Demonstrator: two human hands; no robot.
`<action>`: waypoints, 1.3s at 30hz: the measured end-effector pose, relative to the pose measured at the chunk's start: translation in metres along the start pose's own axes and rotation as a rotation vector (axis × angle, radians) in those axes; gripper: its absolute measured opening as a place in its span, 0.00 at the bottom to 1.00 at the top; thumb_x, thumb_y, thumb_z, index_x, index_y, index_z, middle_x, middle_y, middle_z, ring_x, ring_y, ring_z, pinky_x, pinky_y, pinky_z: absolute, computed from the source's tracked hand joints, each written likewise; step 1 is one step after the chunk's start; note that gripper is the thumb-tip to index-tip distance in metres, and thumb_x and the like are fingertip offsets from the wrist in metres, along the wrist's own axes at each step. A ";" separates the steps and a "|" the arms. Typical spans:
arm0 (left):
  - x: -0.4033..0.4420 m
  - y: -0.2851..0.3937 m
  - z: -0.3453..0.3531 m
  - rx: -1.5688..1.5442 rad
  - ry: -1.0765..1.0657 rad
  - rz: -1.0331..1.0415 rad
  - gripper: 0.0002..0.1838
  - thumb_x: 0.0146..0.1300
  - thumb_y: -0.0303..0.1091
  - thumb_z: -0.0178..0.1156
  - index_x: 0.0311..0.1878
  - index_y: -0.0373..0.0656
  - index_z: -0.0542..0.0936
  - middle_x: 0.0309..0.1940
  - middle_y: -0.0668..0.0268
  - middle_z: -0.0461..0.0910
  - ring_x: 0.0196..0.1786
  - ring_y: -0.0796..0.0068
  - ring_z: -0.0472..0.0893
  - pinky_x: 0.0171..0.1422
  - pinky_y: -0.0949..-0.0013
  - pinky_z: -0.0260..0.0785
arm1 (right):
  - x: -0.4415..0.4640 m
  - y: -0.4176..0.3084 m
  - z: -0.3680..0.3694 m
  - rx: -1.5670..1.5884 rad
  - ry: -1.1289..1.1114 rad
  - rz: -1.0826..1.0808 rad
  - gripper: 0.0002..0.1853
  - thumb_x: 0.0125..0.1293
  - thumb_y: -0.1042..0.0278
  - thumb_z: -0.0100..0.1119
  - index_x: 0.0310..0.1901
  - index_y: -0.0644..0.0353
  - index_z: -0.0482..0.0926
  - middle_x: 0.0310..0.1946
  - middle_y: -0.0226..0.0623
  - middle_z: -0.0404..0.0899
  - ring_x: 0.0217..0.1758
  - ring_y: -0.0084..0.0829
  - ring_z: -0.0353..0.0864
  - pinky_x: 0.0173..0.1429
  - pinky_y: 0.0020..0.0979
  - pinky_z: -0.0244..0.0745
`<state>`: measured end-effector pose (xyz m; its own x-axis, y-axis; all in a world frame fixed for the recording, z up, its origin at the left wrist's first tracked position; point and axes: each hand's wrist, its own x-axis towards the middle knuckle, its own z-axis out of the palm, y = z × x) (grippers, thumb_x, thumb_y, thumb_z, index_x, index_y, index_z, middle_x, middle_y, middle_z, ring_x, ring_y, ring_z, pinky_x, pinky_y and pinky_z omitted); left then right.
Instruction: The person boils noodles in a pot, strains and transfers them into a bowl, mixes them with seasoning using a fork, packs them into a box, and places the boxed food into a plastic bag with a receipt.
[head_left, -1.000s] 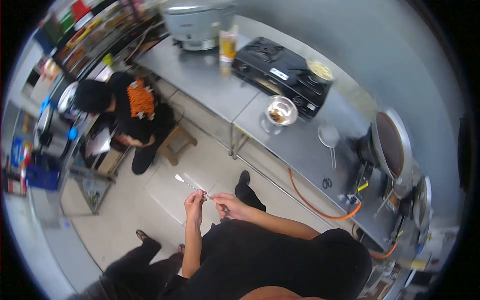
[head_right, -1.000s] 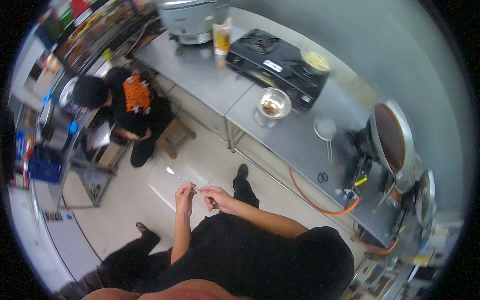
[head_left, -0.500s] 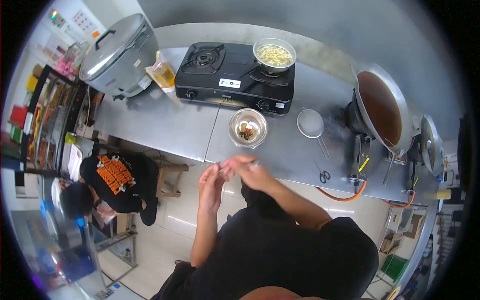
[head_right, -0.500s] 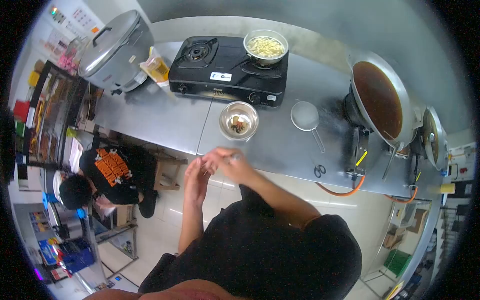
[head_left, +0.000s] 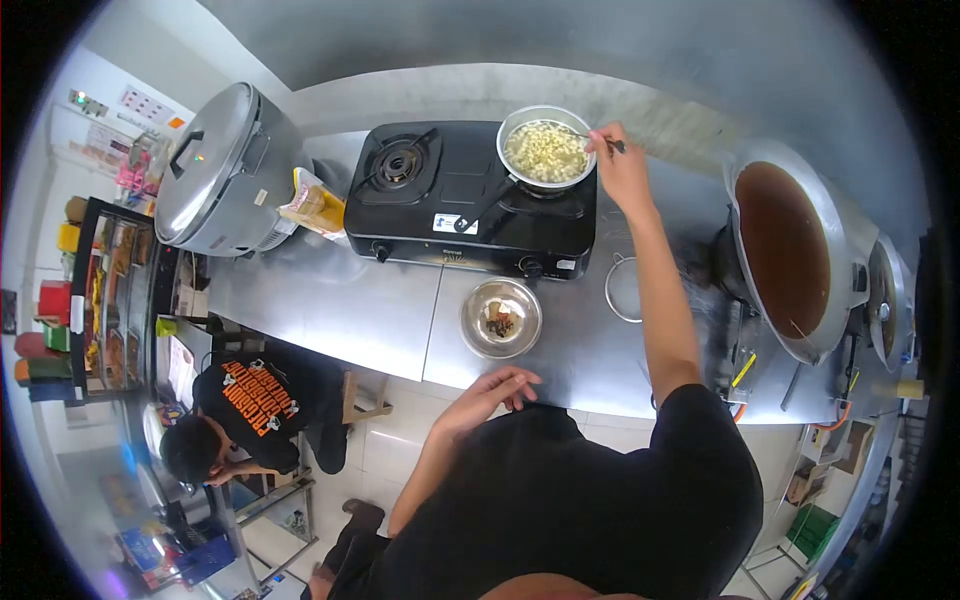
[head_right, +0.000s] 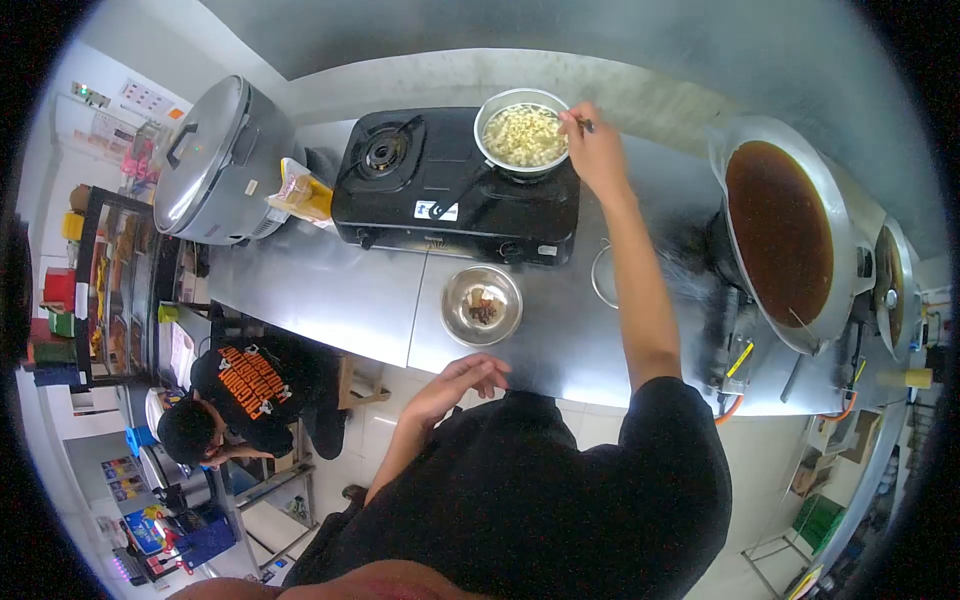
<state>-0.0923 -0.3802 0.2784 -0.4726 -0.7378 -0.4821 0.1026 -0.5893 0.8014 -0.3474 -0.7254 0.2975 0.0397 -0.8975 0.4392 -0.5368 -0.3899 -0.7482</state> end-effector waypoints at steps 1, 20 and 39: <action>0.007 -0.001 -0.001 0.036 -0.054 -0.021 0.20 0.83 0.46 0.50 0.62 0.42 0.81 0.46 0.67 0.85 0.45 0.79 0.79 0.53 0.73 0.72 | 0.005 0.009 0.006 -0.007 -0.021 0.015 0.13 0.81 0.56 0.54 0.46 0.58 0.76 0.33 0.40 0.89 0.37 0.44 0.89 0.43 0.41 0.78; 0.158 0.007 0.020 0.239 -0.379 -0.244 0.28 0.82 0.58 0.48 0.69 0.47 0.77 0.52 0.66 0.81 0.46 0.77 0.78 0.50 0.71 0.72 | 0.039 -0.002 -0.020 0.064 -0.156 0.013 0.16 0.83 0.59 0.51 0.41 0.61 0.80 0.35 0.37 0.89 0.36 0.30 0.82 0.45 0.34 0.74; 0.220 -0.064 0.029 -0.038 -0.112 -0.374 0.28 0.76 0.57 0.52 0.67 0.47 0.71 0.54 0.60 0.81 0.44 0.68 0.80 0.46 0.60 0.74 | 0.026 0.013 -0.038 0.090 -0.192 -0.015 0.15 0.81 0.57 0.52 0.42 0.60 0.78 0.31 0.40 0.87 0.37 0.45 0.86 0.44 0.41 0.76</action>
<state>-0.2284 -0.4955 0.1312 -0.5757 -0.4303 -0.6953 -0.0632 -0.8243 0.5626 -0.3851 -0.7461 0.3185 0.2113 -0.9108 0.3547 -0.4581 -0.4129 -0.7872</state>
